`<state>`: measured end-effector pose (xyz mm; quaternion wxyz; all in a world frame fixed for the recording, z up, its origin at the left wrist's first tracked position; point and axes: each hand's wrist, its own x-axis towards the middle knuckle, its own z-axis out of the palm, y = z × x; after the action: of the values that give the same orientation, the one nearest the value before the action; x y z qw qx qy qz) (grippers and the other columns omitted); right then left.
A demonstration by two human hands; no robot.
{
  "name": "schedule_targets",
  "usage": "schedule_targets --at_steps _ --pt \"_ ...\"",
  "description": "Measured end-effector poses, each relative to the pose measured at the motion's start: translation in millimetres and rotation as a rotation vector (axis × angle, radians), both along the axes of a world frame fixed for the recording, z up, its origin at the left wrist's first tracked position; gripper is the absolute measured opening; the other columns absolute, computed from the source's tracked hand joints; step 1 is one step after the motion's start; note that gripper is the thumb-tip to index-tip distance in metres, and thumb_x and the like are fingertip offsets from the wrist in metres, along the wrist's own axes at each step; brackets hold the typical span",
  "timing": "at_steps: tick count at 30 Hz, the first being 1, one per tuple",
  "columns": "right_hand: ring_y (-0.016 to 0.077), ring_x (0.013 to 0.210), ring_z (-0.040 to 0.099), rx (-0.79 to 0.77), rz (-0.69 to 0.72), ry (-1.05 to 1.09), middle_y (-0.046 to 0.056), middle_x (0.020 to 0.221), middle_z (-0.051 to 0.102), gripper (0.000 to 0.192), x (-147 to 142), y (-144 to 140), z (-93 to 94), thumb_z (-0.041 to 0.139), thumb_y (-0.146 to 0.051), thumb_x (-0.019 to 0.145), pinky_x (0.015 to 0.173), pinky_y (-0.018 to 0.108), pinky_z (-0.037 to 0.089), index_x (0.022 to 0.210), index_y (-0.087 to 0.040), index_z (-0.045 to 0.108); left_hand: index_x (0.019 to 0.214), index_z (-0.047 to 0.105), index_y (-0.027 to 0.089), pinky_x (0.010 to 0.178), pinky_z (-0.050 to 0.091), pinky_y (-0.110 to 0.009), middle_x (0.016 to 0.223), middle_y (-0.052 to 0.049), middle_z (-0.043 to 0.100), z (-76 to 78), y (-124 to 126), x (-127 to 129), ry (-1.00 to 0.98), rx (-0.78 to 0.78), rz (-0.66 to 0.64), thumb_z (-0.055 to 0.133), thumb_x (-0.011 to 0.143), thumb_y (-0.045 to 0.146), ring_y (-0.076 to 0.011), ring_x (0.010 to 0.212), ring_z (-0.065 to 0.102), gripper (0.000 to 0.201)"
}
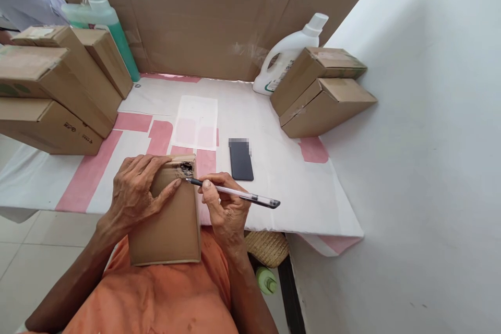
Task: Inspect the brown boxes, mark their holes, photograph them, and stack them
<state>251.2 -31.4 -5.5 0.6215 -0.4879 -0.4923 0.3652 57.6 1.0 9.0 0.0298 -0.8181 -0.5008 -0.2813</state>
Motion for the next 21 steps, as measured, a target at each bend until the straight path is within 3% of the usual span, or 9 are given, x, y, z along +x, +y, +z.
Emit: schedule_targets --at_steps 4,8,10,13,17,21 --pt "0.0126 0.05 0.058 -0.002 -0.088 -0.014 -0.001 0.066 0.068 0.022 13.9 4.9 2.4 0.074 -0.04 0.098 0.044 0.023 0.044 0.085 -0.022 0.075 0.117 0.07 0.015 0.09 0.048 -0.043 0.106 -0.011 0.079 -1.7 1.8 -0.1 0.006 0.032 -0.012 0.063 0.103 0.042 -0.0299 0.096 0.071 0.031" --pt "0.0134 0.051 0.057 -0.043 -0.221 -0.149 -0.002 0.063 0.064 0.036 30.2 46.9 3.1 0.063 -0.051 0.104 0.049 0.024 0.043 0.084 -0.021 0.067 0.115 0.07 0.015 0.088 0.048 -0.042 0.103 -0.01 0.078 -2.4 2.8 -1.5 0.01 0.061 -0.017 0.063 0.103 0.041 -0.0295 0.093 0.07 0.029" --pt "0.0166 0.063 0.065 -0.262 -0.146 -0.523 0.003 0.071 0.07 0.039 34.4 78.5 -0.5 0.054 -0.047 0.109 0.059 0.026 0.047 0.083 -0.02 0.065 0.116 0.069 0.015 0.088 0.048 -0.042 0.101 -0.01 0.078 -2.6 2.9 -3.1 0.017 0.074 -0.019 0.063 0.103 0.04 -0.0297 0.093 0.071 0.029" --pt "0.0265 0.092 0.076 -0.634 0.106 -1.041 0.015 0.096 0.08 0.029 31.7 121.5 -14.1 0.06 -0.033 0.105 0.075 0.031 0.049 0.085 -0.016 0.072 0.118 0.069 0.015 0.089 0.048 -0.042 0.101 -0.011 0.077 -3.4 4.0 -6.0 0.029 0.1 -0.019 0.063 0.104 0.04 -0.0305 0.095 0.071 0.029" --pt "0.0319 0.106 0.077 -0.757 0.196 -1.092 0.02 0.11 0.081 0.019 19.8 147.9 -40.3 0.07 -0.029 0.098 0.081 0.032 0.051 0.09 -0.013 0.078 0.118 0.067 0.015 0.089 0.048 -0.043 0.101 -0.011 0.077 -5.1 8.0 -9.4 0.038 0.138 -0.026 0.06 0.106 0.042 -0.031 0.094 0.071 0.03" --pt "0.0319 0.105 0.077 -0.795 0.17 -1.066 0.018 0.107 0.082 0.026 18.6 138.2 -53.3 0.069 -0.039 0.101 0.082 0.033 0.052 0.095 -0.015 0.079 0.119 0.066 0.016 0.088 0.048 -0.044 0.101 -0.011 0.077 -6.5 11.5 -10.7 0.046 0.146 -0.031 0.056 0.108 0.043 -0.032 0.094 0.071 0.031"
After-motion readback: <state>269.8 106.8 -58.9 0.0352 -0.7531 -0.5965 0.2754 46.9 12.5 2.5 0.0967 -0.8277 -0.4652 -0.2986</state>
